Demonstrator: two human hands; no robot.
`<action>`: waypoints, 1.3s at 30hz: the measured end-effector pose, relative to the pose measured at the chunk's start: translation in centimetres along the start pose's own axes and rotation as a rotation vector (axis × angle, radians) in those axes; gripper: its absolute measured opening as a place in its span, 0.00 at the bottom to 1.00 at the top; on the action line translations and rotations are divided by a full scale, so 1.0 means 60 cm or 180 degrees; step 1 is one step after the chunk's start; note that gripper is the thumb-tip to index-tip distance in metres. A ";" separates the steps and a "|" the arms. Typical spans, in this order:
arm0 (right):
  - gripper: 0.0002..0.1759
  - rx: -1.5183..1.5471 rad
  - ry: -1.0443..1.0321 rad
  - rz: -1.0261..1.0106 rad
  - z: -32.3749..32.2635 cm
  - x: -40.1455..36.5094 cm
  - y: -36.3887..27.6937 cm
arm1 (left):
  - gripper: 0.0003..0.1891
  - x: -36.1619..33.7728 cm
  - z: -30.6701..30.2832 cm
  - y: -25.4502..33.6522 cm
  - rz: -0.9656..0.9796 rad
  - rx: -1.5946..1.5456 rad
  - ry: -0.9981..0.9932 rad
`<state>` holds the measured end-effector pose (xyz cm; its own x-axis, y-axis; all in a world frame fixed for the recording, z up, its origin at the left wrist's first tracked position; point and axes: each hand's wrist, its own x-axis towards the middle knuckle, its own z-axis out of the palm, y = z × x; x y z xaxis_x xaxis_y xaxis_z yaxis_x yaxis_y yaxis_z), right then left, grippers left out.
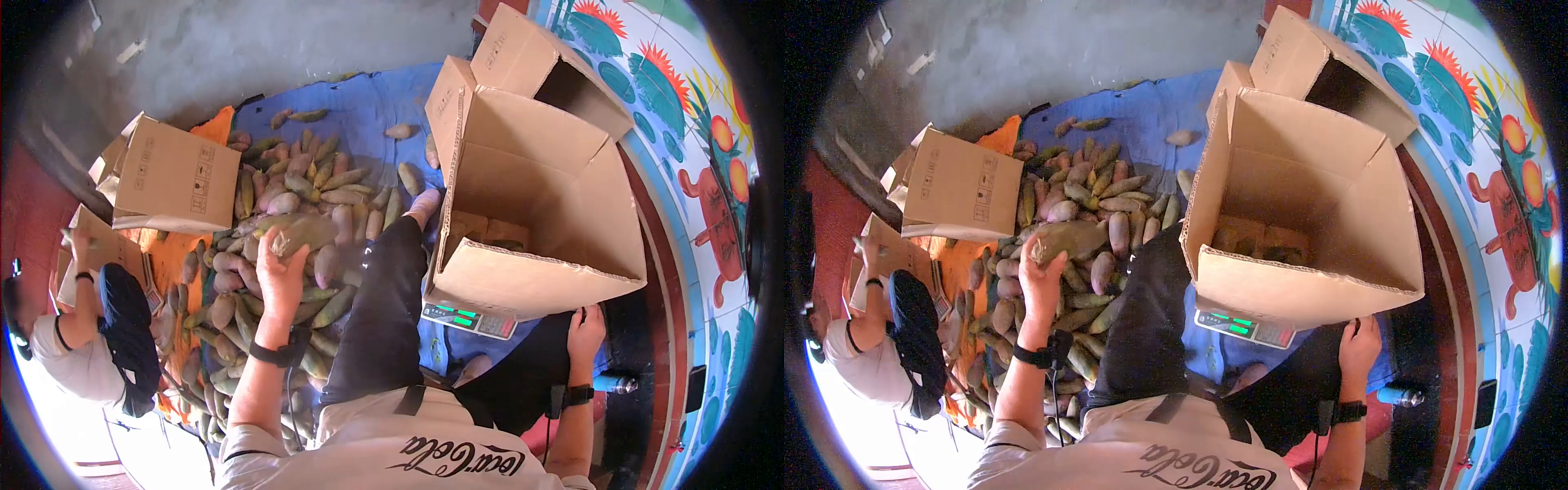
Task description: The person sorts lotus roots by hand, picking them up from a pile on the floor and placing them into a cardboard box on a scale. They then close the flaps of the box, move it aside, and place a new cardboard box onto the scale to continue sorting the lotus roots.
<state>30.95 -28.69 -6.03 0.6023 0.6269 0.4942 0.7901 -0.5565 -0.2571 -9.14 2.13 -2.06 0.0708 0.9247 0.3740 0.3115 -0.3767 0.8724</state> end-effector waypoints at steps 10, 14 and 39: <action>0.07 -0.0017 0.0032 -0.0016 0.002 -0.003 0.007 | 0.29 0.001 0.107 0.248 0.2568 -0.0733 -0.0231; 0.07 -0.0012 0.0068 0.0006 0.003 -0.006 0.013 | 0.29 -0.011 0.155 0.269 0.2586 -0.0714 -0.0927; 0.10 -0.0082 -0.0045 -0.0006 0.006 -0.004 0.012 | 0.10 -0.038 0.054 -0.104 0.1256 0.1662 -0.0838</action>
<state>31.42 -29.03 -6.63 0.6026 0.6354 0.4829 0.7881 -0.5690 -0.2347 -8.17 2.55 -9.35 0.4786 0.7317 0.4853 0.6247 -0.6722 0.3974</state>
